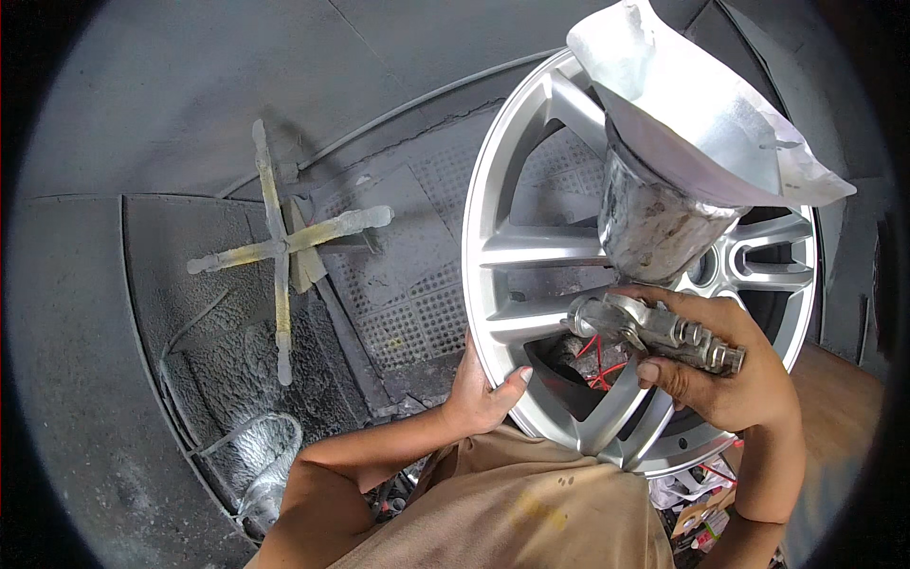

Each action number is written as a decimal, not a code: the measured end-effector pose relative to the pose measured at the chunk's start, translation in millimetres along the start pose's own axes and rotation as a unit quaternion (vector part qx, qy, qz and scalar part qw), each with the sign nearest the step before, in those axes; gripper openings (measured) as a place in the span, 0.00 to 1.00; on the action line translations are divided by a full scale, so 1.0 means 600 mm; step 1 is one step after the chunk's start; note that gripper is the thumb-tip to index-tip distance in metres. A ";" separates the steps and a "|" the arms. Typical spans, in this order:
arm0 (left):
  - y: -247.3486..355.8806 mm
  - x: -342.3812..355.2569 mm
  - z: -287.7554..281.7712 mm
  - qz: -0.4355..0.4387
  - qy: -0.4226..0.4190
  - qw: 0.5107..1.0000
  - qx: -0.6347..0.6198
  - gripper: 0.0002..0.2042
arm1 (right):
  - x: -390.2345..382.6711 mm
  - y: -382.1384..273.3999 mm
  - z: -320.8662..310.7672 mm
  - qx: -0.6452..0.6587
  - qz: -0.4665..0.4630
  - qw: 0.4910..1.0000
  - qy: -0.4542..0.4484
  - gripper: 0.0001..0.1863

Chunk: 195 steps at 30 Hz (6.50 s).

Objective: Painting a car wheel rim with a spray gun in a paint booth.

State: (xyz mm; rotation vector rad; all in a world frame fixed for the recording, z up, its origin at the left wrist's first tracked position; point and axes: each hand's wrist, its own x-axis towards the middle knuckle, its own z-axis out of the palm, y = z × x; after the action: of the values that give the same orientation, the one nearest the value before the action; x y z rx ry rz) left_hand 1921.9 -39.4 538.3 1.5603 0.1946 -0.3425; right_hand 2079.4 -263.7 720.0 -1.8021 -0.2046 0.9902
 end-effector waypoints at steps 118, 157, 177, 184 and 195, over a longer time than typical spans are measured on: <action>0.091 0.076 0.050 0.215 0.041 0.804 0.553 0.24 | -0.413 0.336 0.205 0.271 -0.084 0.819 0.499 0.40; 0.027 0.007 0.173 0.196 0.015 0.750 0.631 0.33 | -0.400 0.427 0.125 0.271 -0.107 0.933 0.212 0.32; -0.038 -0.077 0.255 0.300 -0.233 0.733 0.565 0.25 | -0.369 0.476 0.084 0.197 -0.111 0.965 0.133 0.25; -0.024 -0.056 0.141 0.314 -0.198 0.671 0.642 0.26 | -0.373 0.472 0.079 0.159 -0.131 0.972 0.113 0.25; 0.030 -0.044 0.161 0.210 -0.044 0.709 0.671 0.31 | -0.381 0.431 0.085 0.179 -0.100 0.969 0.138 0.25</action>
State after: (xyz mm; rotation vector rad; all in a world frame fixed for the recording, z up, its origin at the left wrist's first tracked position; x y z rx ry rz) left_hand 1894.2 -133.4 565.1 2.9462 -0.6632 -0.1583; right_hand 1819.3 -473.0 617.5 -1.5301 -0.0296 0.5819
